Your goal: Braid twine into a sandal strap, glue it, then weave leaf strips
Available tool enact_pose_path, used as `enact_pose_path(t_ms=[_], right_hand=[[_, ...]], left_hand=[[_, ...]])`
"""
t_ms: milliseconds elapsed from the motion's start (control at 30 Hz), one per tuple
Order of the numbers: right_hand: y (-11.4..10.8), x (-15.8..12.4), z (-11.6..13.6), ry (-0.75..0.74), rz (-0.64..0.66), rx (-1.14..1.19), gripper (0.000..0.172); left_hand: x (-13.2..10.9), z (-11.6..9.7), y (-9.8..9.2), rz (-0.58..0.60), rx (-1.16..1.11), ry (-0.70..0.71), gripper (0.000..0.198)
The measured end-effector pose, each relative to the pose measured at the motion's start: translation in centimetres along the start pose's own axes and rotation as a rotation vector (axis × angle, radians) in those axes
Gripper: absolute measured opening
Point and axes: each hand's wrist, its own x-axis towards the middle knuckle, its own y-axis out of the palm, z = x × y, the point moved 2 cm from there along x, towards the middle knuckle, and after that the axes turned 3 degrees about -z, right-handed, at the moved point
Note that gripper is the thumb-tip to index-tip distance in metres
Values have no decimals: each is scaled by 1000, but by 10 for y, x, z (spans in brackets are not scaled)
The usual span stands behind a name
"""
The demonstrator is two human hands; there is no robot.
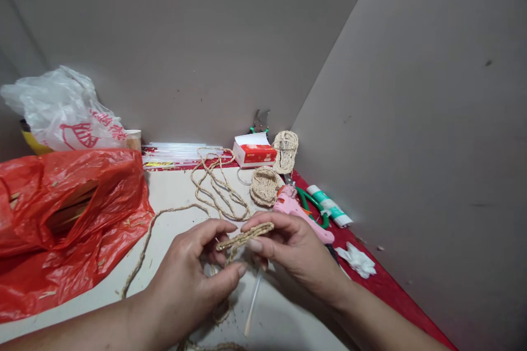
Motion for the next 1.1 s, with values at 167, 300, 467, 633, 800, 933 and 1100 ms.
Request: enact_pose_path(t_ms=[167, 300, 467, 633, 800, 933, 1100], right_hand=[[-3, 3, -2, -20, 19, 27, 18], [-4, 3, -1, 1, 25, 31, 18], [-5, 2, -1, 12, 21, 28, 20], [-6, 2, 1, -13, 39, -5, 20], [-3, 0, 4, -38, 75, -32, 20], [-1, -1, 3, -33, 80, -28, 21], [-2, -1, 2, -54, 71, -28, 20]], left_hand=[[-3, 1, 4, 71, -122, -221, 40], [-4, 1, 6, 82, -296, -321, 33], [-3, 4, 6, 85, -353, -283, 17], [-3, 4, 5, 106, -366, -244, 23], [-3, 5, 7, 116, -412, -286, 21], [-1, 5, 7, 108, -418, -338, 18], [2, 4, 7, 128, -507, -395, 25]])
